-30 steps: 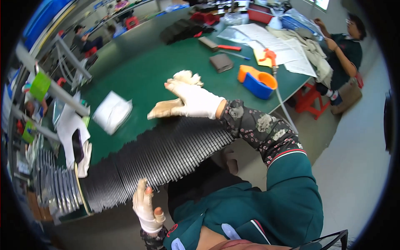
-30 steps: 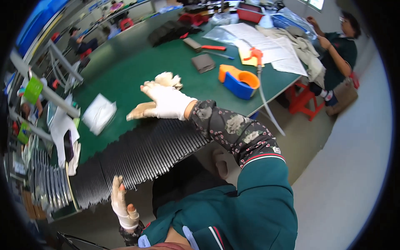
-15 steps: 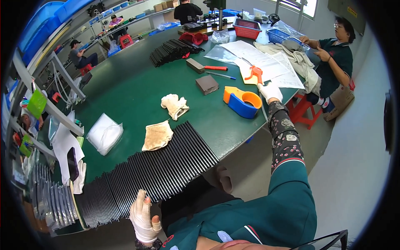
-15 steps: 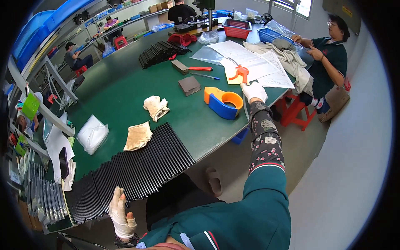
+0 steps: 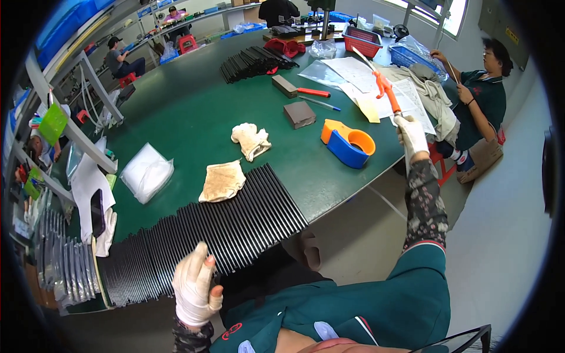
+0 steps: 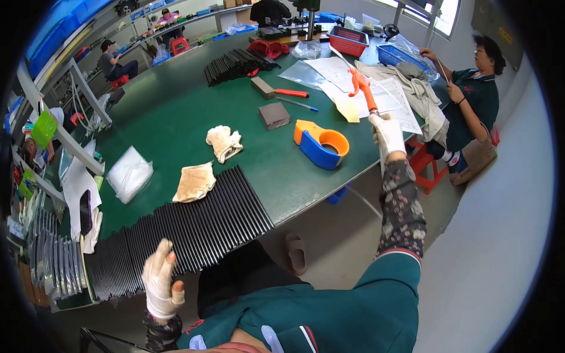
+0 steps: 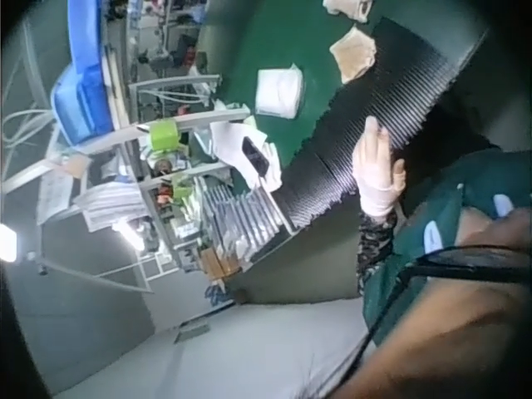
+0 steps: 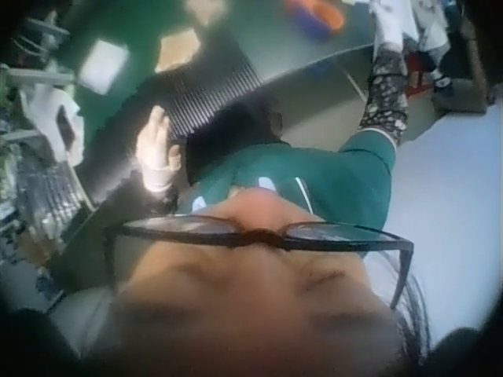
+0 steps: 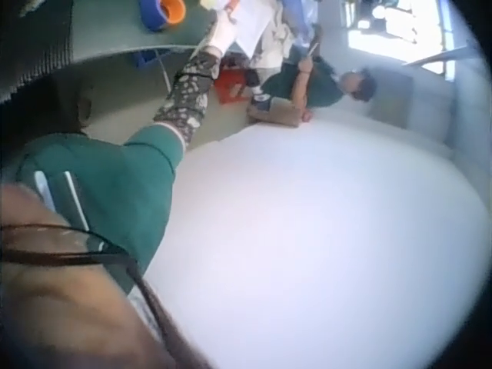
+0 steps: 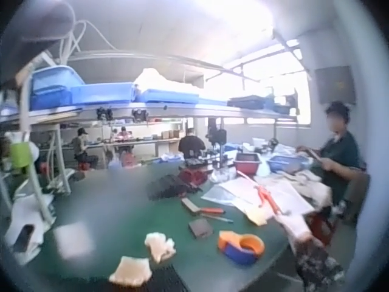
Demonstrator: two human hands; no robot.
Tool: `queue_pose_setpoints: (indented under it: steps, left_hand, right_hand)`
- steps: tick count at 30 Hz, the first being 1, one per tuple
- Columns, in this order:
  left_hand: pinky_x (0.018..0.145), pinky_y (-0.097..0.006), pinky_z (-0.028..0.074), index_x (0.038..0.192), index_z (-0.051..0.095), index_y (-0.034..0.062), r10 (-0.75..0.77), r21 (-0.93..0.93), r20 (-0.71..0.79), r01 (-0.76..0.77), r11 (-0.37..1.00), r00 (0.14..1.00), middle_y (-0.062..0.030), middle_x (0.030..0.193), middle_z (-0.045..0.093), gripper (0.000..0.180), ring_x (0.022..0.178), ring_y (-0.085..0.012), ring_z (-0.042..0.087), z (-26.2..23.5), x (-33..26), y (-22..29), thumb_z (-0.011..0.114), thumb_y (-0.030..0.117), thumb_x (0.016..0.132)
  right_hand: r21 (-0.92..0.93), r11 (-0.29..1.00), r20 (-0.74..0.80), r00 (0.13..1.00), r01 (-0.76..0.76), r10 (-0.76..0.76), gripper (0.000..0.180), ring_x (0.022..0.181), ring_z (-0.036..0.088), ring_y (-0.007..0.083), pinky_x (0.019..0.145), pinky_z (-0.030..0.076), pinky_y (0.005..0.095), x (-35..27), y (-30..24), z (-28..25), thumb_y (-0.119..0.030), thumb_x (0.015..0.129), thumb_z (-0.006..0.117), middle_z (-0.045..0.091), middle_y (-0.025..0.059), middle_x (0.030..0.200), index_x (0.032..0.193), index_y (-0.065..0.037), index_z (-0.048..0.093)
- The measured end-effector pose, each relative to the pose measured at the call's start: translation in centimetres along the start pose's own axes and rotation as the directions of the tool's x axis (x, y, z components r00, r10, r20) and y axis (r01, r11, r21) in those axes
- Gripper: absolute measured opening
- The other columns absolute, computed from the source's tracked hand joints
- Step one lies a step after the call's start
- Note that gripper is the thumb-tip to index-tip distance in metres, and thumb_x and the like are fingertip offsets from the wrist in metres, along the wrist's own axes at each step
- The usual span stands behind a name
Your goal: Cleaning and organizing a set of black metal rods on a workbench using a cloth and an air duster.
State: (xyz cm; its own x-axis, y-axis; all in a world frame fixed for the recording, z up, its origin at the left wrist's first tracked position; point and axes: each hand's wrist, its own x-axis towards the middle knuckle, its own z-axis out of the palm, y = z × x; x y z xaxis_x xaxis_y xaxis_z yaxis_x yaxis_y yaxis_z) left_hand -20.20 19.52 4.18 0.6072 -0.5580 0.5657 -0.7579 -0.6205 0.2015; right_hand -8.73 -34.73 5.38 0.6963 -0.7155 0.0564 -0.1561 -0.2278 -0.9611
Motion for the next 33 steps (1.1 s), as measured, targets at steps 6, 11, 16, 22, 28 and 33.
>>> queue_pose_setpoints:
  steps: [6, 11, 16, 22, 28, 33]
  left_hand:
    - [0.089, -0.049, 0.046, 0.128, 0.05, 0.0012, 0.27, 0.128, -0.222, -0.246, 0.961, 0.937, -0.0259, 0.121, 0.056, 0.046, 0.105, -0.0447, 0.057, -1.7, 8.8, 0.0, 0.048, 0.032, 0.094]
    - [0.099, -0.045, 0.039, 0.128, 0.048, -0.0022, 0.311, 0.191, -0.033, -0.299, 0.935, 0.95, -0.0218, 0.131, 0.051, 0.056, 0.119, -0.0417, 0.05, -2.4, 16.2, 2.0, 0.062, 0.03, 0.085]
    - [0.064, -0.036, 0.049, 0.103, 0.06, 0.0066, 0.008, -0.084, 0.348, 0.023, 0.996, 0.937, -0.0117, 0.083, 0.064, 0.029, 0.074, -0.031, 0.063, 0.5, 15.7, 1.6, 0.067, 0.028, 0.084]
    - [0.054, -0.039, 0.046, 0.084, 0.063, 0.0102, 0.359, -0.314, 0.301, -0.264, 0.912, 0.883, -0.0084, 0.062, 0.058, 0.02, 0.06, -0.0297, 0.06, 2.0, 17.1, 3.6, 0.07, 0.028, 0.08]
    - [0.074, -0.035, 0.048, 0.092, 0.061, 0.0079, 0.573, -0.378, 0.182, -0.481, 0.791, 0.799, -0.0069, 0.083, 0.063, 0.018, 0.08, -0.0279, 0.06, 6.0, 19.4, 2.3, 0.064, 0.024, 0.085]
    - [0.098, -0.033, 0.042, 0.119, 0.059, 0.0059, 0.158, -0.552, 0.34, 0.061, 0.831, 0.927, -0.0108, 0.109, 0.065, 0.031, 0.106, -0.0262, 0.059, 9.7, 19.8, -7.4, 0.051, 0.026, 0.097]
  right_hand:
    - [0.055, 0.96, 0.21, 0.937, 0.275, -0.28, 0.008, 0.054, 0.043, -0.0004, 0.046, 0.032, 0.0171, -16.5, -3.4, -1.3, -0.004, 0.084, 0.059, 0.049, -0.0054, 0.07, 0.091, -0.005, 0.054]
    - [-0.157, 0.784, 0.432, 0.755, 0.601, -0.493, 0.024, 0.056, 0.044, 0.0035, 0.051, 0.038, 0.0188, -24.4, -2.0, -1.3, 0.0, 0.068, 0.069, 0.051, -0.0009, 0.065, 0.088, -0.002, 0.055]
    - [-0.148, 0.715, 0.488, 0.68, 0.683, -0.548, 0.032, 0.057, 0.049, 0.0042, 0.053, 0.043, 0.0201, -26.0, -1.6, -2.1, 0.001, 0.067, 0.07, 0.059, 0.0021, 0.072, 0.095, -0.002, 0.055]
    - [-0.046, 0.943, 0.991, 0.102, -0.33, 0.084, 0.074, 0.066, 0.059, 0.0101, 0.056, 0.048, 0.0229, -23.3, -1.0, -0.4, -0.026, 0.076, 0.075, 0.066, 0.01, 0.098, 0.134, 0.0, 0.037]
    - [-0.122, 0.902, 0.931, 0.268, -0.414, 0.249, 0.037, 0.053, 0.054, 0.0085, 0.047, 0.043, 0.0216, -23.7, -2.6, -0.2, -0.024, 0.084, 0.065, 0.067, 0.0075, 0.09, 0.11, 0.0, 0.056]
    - [-0.183, 0.933, 0.772, 0.541, -0.311, 0.332, 0.028, 0.048, 0.052, 0.0084, 0.044, 0.043, 0.0226, -21.1, -3.4, -3.8, -0.024, 0.088, 0.062, 0.067, 0.0078, 0.083, 0.102, -0.001, 0.057]
